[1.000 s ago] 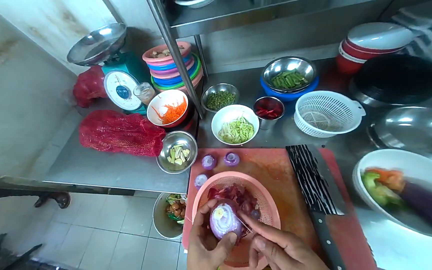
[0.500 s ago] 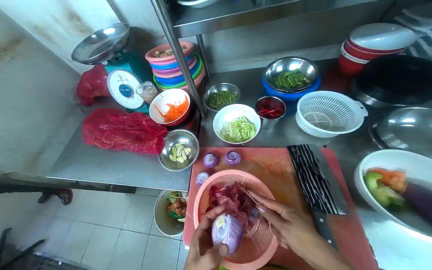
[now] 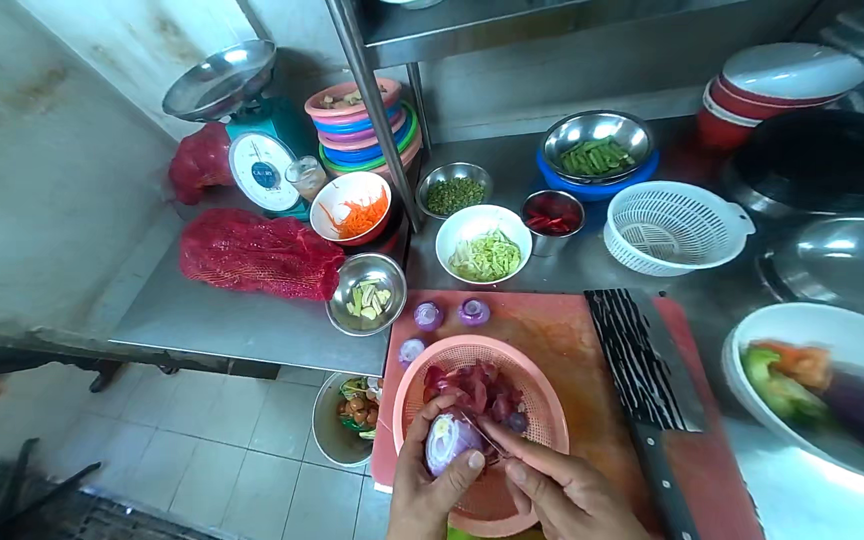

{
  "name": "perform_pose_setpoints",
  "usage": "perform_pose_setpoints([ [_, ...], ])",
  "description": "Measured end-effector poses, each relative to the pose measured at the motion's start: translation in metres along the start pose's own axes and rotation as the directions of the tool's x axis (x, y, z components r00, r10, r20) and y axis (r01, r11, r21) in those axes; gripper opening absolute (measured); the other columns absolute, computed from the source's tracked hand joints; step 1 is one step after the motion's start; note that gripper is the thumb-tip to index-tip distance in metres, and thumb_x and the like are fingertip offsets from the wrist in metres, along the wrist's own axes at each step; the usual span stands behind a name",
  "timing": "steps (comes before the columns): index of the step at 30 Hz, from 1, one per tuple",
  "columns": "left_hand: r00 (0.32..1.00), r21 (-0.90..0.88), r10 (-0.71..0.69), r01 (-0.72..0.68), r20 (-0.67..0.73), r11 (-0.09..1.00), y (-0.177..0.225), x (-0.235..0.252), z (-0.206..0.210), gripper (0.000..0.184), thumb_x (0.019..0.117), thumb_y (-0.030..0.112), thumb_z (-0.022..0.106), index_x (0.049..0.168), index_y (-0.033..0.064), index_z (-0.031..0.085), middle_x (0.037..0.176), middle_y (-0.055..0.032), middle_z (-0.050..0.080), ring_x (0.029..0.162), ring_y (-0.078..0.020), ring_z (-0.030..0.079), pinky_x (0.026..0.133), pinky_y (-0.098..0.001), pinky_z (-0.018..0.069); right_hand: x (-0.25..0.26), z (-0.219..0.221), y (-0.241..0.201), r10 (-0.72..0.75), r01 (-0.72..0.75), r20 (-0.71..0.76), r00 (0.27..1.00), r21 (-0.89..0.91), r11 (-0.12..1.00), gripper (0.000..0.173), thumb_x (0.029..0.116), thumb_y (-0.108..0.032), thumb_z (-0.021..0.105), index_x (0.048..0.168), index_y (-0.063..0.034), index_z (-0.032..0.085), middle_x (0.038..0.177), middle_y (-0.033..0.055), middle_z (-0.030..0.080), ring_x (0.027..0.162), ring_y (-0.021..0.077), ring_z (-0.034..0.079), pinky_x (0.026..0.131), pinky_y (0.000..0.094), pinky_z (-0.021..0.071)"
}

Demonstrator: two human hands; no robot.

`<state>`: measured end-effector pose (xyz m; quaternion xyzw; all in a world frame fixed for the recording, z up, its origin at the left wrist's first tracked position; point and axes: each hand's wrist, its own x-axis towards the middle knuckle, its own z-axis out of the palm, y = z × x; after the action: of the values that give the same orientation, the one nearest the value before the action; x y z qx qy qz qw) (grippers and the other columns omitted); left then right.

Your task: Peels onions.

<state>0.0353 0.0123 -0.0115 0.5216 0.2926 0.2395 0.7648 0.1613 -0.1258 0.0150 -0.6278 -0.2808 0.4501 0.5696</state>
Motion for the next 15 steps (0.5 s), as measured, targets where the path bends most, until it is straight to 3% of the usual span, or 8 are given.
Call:
perform_pose_setpoints([
  [2, 1.0, -0.033, -0.014, 0.015, 0.017, 0.999, -0.002, -0.004, -0.004, 0.081, 0.0758, 0.034, 0.087, 0.136, -0.0058, 0.052, 0.129, -0.0127, 0.063, 0.103, -0.0153, 0.066, 0.083, -0.0313, 0.0578, 0.009, -0.005, 0.008, 0.046, -0.056, -0.113, 0.993, -0.088, 0.994, 0.04, 0.1067, -0.016, 0.048, 0.145, -0.0141, 0.059, 0.089, 0.0016, 0.067, 0.06, 0.0059, 0.053, 0.053, 0.0247, 0.0473],
  [4, 0.998, -0.038, 0.014, -0.012, 0.059, 0.999, -0.003, -0.008, -0.01, 0.087, 0.074, 0.035, 0.088, 0.139, -0.0061, 0.047, 0.13, -0.0133, 0.062, 0.11, -0.0172, 0.065, 0.09, -0.0341, 0.0571, 0.021, -0.019, 0.014, 0.126, -0.155, -0.157, 0.98, -0.193, 0.969, 0.041, 0.1071, -0.021, 0.046, 0.147, -0.0202, 0.058, 0.099, 0.0014, 0.069, 0.062, 0.0062, 0.055, 0.056, 0.0256, 0.0483],
  [6, 0.997, -0.05, 0.034, -0.03, 0.074, 0.998, -0.004, -0.008, -0.016, 0.083, 0.0734, 0.031, 0.089, 0.136, -0.0045, 0.048, 0.127, -0.0125, 0.063, 0.111, -0.0186, 0.065, 0.093, -0.0364, 0.0568, 0.03, -0.03, 0.008, 0.258, -0.26, -0.048, 0.965, -0.32, 0.911, 0.044, 0.1096, -0.028, 0.042, 0.153, -0.024, 0.049, 0.1, 0.0048, 0.068, 0.066, 0.0128, 0.057, 0.061, 0.0322, 0.0496],
  [8, 0.994, -0.069, 0.038, -0.031, 0.1, 0.997, -0.005, -0.007, -0.02, 0.076, 0.0747, 0.025, 0.088, 0.134, -0.0037, 0.05, 0.128, -0.0121, 0.063, 0.114, -0.0197, 0.064, 0.096, -0.0379, 0.0558, 0.032, -0.03, -0.003, 0.349, -0.299, 0.077, 0.934, -0.364, 0.882, 0.053, 0.111, -0.032, 0.039, 0.162, -0.0211, 0.031, 0.097, 0.0085, 0.068, 0.067, 0.0178, 0.061, 0.063, 0.0361, 0.0523],
  [10, 0.995, -0.046, 0.029, -0.025, 0.1, 0.999, -0.001, -0.006, -0.02, 0.078, 0.0753, 0.019, 0.088, 0.138, -0.0044, 0.048, 0.134, -0.0117, 0.06, 0.118, -0.0185, 0.063, 0.099, -0.0367, 0.0551, 0.028, -0.027, -0.01, 0.333, -0.289, 0.115, 0.936, -0.291, 0.912, 0.061, 0.1103, -0.032, 0.04, 0.165, -0.0162, 0.019, 0.09, 0.0049, 0.068, 0.062, 0.015, 0.06, 0.056, 0.0326, 0.0508],
  [12, 0.997, 0.018, 0.047, -0.048, 0.054, 0.999, 0.004, -0.007, -0.017, 0.082, 0.0738, 0.018, 0.089, 0.139, -0.0072, 0.047, 0.136, -0.0129, 0.059, 0.119, -0.0175, 0.063, 0.1, -0.0348, 0.0557, 0.021, -0.025, -0.016, 0.278, -0.249, 0.154, 0.948, -0.188, 0.95, 0.064, 0.1093, -0.029, 0.042, 0.165, -0.0121, 0.015, 0.089, 0.0026, 0.068, 0.058, 0.0119, 0.057, 0.052, 0.0297, 0.0483],
  [15, 0.992, 0.161, 0.127, -0.124, -0.009, 0.979, 0.006, -0.007, -0.015, 0.094, 0.0677, 0.027, 0.094, 0.139, -0.0121, 0.046, 0.137, -0.0162, 0.059, 0.119, -0.0161, 0.064, 0.099, -0.0322, 0.057, 0.011, -0.019, -0.023, 0.194, -0.19, 0.268, 0.943, -0.043, 0.981, 0.064, 0.1093, -0.025, 0.042, 0.164, -0.0074, 0.014, 0.09, 0.0024, 0.068, 0.054, 0.0073, 0.05, 0.047, 0.025, 0.0418],
])
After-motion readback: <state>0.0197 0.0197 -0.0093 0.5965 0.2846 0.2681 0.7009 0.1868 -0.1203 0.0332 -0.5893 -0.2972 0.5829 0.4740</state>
